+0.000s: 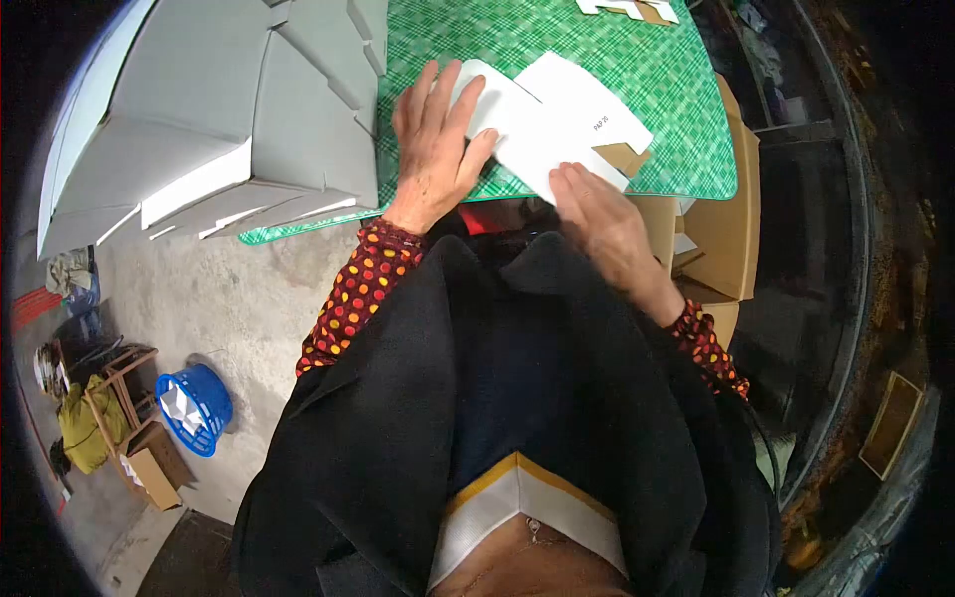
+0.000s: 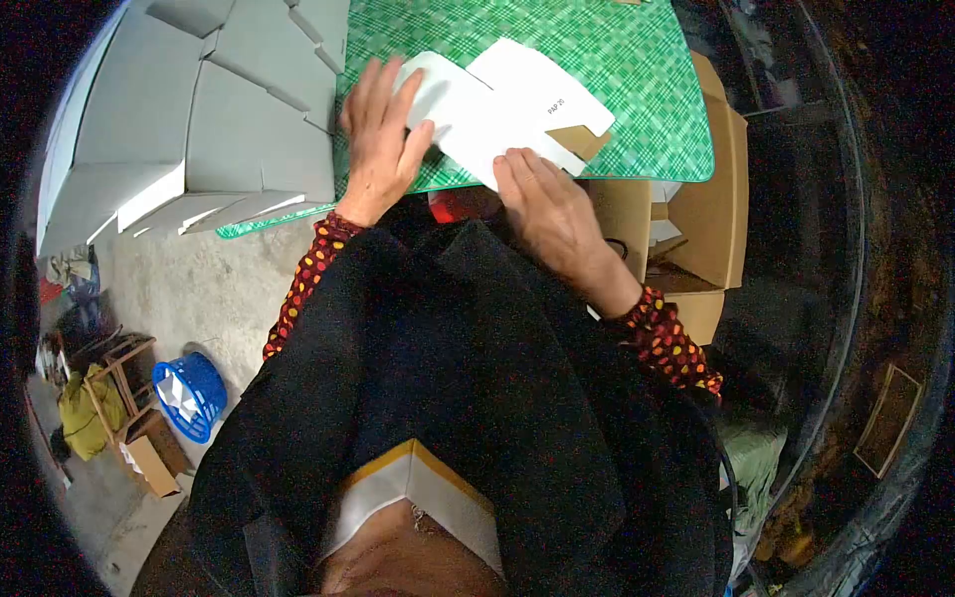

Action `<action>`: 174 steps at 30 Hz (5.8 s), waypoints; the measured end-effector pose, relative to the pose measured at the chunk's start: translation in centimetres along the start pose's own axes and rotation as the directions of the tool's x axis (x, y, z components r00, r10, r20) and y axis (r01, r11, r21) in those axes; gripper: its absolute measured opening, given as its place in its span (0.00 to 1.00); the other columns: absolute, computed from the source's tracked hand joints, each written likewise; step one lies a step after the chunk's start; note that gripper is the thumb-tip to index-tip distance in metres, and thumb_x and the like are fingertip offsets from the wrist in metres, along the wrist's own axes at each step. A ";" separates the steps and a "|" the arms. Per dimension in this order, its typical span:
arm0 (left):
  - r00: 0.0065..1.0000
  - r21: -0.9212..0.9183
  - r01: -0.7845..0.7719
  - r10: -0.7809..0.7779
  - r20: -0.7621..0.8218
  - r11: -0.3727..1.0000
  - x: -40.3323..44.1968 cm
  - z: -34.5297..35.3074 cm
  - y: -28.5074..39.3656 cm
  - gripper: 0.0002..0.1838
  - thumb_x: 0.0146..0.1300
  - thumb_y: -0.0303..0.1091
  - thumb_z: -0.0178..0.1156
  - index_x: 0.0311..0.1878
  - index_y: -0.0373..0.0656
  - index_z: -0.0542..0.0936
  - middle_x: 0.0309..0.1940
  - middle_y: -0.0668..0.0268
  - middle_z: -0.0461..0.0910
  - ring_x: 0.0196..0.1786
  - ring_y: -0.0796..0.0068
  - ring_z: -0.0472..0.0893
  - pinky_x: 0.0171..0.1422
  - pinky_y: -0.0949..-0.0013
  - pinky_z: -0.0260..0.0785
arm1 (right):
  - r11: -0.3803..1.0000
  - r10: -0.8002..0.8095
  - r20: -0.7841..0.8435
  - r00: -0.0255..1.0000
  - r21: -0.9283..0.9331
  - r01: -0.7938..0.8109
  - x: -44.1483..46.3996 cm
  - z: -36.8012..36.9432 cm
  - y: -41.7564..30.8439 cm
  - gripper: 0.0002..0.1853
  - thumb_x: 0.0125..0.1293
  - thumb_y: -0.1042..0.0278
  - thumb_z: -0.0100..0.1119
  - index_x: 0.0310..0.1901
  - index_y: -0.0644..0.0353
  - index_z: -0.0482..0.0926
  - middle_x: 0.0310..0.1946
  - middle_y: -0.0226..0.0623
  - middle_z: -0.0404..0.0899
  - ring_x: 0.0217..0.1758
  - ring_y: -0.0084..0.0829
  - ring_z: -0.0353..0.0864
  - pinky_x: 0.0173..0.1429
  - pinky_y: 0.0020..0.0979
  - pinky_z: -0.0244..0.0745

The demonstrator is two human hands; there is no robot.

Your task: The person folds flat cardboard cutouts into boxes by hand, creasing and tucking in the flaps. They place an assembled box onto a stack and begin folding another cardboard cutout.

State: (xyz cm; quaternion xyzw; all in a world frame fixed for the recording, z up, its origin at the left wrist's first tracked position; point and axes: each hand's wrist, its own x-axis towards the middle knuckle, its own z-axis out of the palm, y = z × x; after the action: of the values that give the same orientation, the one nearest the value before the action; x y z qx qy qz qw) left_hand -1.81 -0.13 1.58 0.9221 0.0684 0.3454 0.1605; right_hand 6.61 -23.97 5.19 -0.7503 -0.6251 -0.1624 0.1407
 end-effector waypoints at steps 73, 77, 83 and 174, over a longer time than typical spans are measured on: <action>0.910 0.116 -0.067 0.013 0.414 0.991 -1.1 1.6 3.7 0.37 0.72 0.63 0.52 0.78 0.57 0.66 0.81 0.56 0.59 0.84 0.55 0.54 0.83 0.40 0.43 | 0.960 0.197 0.050 0.979 -0.211 -0.182 4.1 6.8 14.1 0.37 0.77 0.44 0.47 0.76 0.65 0.61 0.79 0.52 0.58 0.85 0.44 0.51 0.87 0.49 0.41; 0.913 0.127 -0.068 0.011 0.407 0.990 -0.8 1.3 4.0 0.37 0.73 0.62 0.51 0.79 0.53 0.65 0.82 0.57 0.56 0.84 0.56 0.54 0.84 0.43 0.43 | 0.972 0.053 0.077 0.996 -0.231 -0.034 4.2 7.2 10.8 0.37 0.77 0.44 0.45 0.75 0.68 0.62 0.78 0.53 0.59 0.84 0.44 0.52 0.86 0.50 0.42; 0.922 0.112 -0.040 -0.007 0.388 0.993 -1.1 1.4 3.7 0.38 0.73 0.60 0.53 0.78 0.46 0.65 0.81 0.56 0.59 0.83 0.56 0.55 0.84 0.45 0.44 | 0.984 0.165 0.085 0.983 0.048 -0.169 2.5 5.3 4.6 0.37 0.76 0.45 0.47 0.72 0.71 0.64 0.76 0.55 0.63 0.83 0.47 0.54 0.83 0.53 0.46; 0.893 -0.793 0.406 -0.382 0.238 0.455 -1.7 1.1 3.0 0.19 0.80 0.39 0.51 0.31 0.38 0.71 0.30 0.66 0.69 0.35 0.71 0.64 0.45 0.67 0.61 | 0.739 -0.261 -0.809 0.527 0.183 0.648 1.8 -29.0 1.3 0.19 0.72 0.61 0.58 0.62 0.52 0.79 0.43 0.34 0.77 0.45 0.30 0.74 0.51 0.32 0.72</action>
State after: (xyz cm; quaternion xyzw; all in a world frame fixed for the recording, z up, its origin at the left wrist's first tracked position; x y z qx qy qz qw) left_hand -2.36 -3.65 0.82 0.6999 0.1074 0.2777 0.6492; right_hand 6.25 -34.62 32.22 -0.3622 -0.7104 -0.3283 0.5064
